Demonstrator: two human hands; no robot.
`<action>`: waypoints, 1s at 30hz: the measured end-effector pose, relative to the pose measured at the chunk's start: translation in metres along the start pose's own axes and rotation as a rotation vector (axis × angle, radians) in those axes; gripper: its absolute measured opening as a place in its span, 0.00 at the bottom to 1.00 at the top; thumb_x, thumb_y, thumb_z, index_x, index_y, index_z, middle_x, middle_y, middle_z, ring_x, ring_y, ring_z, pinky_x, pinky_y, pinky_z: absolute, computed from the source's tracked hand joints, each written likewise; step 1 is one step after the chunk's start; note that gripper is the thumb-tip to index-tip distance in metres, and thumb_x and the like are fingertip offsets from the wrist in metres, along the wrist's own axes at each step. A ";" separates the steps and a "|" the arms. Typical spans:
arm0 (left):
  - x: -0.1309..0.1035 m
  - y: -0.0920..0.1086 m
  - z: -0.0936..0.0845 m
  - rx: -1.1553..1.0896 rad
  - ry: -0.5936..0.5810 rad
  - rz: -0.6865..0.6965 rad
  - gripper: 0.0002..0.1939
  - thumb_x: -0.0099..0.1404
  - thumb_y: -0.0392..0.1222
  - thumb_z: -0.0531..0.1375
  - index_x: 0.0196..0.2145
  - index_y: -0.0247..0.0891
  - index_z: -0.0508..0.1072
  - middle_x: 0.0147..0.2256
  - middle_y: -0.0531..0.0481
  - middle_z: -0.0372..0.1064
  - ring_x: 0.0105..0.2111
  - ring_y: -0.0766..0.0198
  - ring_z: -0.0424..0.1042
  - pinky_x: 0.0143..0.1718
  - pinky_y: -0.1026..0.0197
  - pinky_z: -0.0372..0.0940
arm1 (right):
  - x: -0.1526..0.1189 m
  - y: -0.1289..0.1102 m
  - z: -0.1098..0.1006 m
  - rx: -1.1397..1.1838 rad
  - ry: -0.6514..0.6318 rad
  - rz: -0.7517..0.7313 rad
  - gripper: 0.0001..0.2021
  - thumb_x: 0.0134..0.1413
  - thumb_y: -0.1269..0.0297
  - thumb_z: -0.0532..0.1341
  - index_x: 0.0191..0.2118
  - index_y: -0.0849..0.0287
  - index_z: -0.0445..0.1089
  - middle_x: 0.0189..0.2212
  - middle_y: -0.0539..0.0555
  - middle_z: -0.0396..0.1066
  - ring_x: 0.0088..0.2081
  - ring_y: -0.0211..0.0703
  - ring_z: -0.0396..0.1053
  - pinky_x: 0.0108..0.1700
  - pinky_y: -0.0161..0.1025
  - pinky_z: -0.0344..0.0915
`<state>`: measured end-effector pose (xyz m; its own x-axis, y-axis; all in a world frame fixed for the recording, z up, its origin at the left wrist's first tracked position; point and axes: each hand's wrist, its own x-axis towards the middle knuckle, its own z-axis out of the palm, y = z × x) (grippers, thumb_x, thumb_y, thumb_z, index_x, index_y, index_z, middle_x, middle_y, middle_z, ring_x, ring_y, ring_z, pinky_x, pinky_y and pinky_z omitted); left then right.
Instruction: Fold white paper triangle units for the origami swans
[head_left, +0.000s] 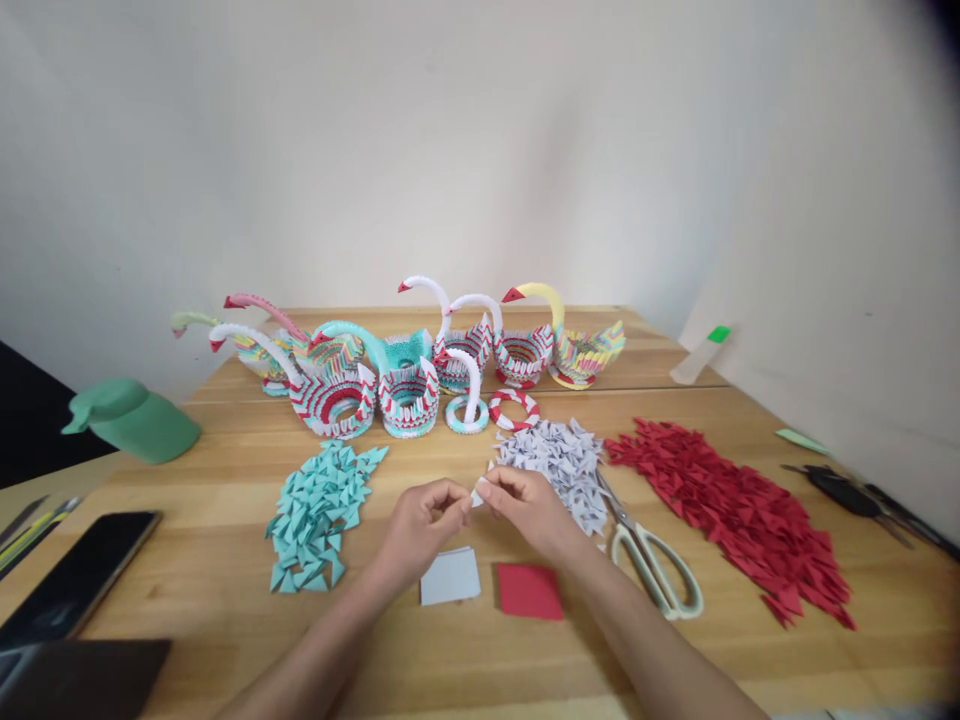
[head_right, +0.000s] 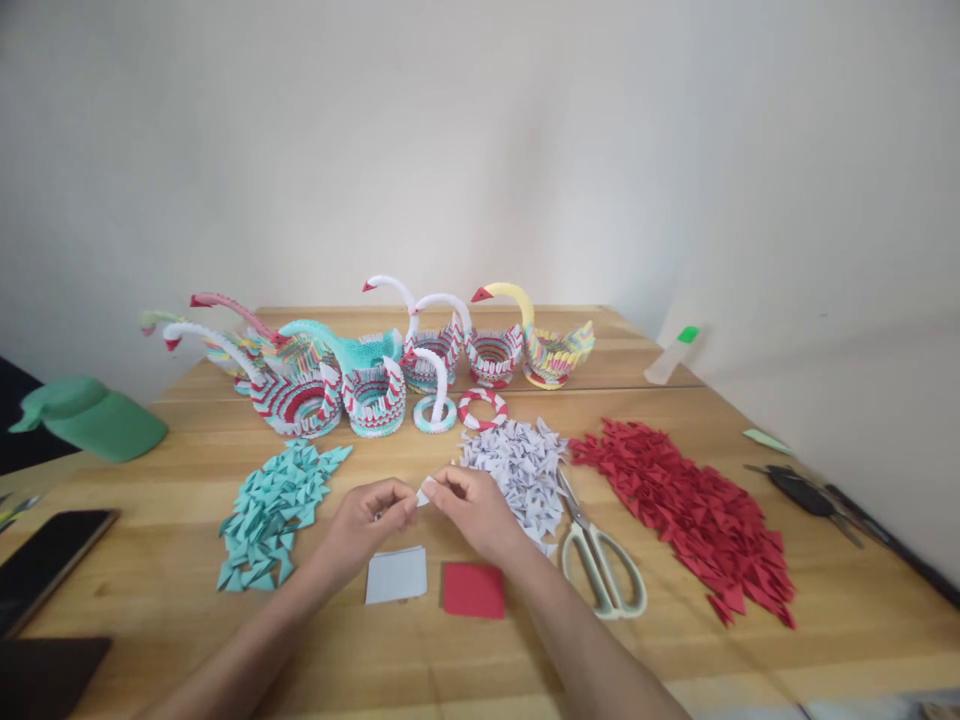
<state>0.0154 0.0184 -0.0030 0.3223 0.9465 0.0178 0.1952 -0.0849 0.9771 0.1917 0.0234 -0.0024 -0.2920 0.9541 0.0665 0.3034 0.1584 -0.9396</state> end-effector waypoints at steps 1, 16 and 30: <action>0.000 0.001 0.000 0.009 -0.011 0.019 0.08 0.56 0.41 0.57 0.24 0.35 0.69 0.22 0.53 0.65 0.25 0.67 0.62 0.28 0.67 0.57 | 0.000 -0.001 0.000 0.004 0.012 -0.001 0.16 0.57 0.57 0.55 0.22 0.60 0.61 0.19 0.45 0.55 0.23 0.33 0.53 0.26 0.32 0.50; -0.003 0.002 0.002 -0.059 0.023 -0.023 0.08 0.54 0.41 0.60 0.24 0.34 0.73 0.22 0.52 0.69 0.25 0.67 0.64 0.29 0.67 0.58 | -0.002 -0.003 0.002 -0.008 0.043 -0.038 0.16 0.57 0.58 0.55 0.21 0.60 0.59 0.19 0.45 0.54 0.23 0.33 0.52 0.26 0.32 0.49; -0.001 -0.001 0.002 -0.170 0.009 -0.073 0.08 0.53 0.41 0.62 0.23 0.34 0.75 0.23 0.50 0.72 0.25 0.66 0.66 0.30 0.66 0.61 | -0.006 -0.012 0.002 -0.125 0.119 -0.128 0.13 0.56 0.63 0.55 0.21 0.60 0.62 0.19 0.45 0.59 0.23 0.33 0.56 0.26 0.31 0.51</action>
<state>0.0170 0.0170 -0.0042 0.3048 0.9510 -0.0529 0.0576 0.0370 0.9977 0.1878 0.0152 0.0076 -0.2279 0.9464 0.2287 0.3827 0.3031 -0.8727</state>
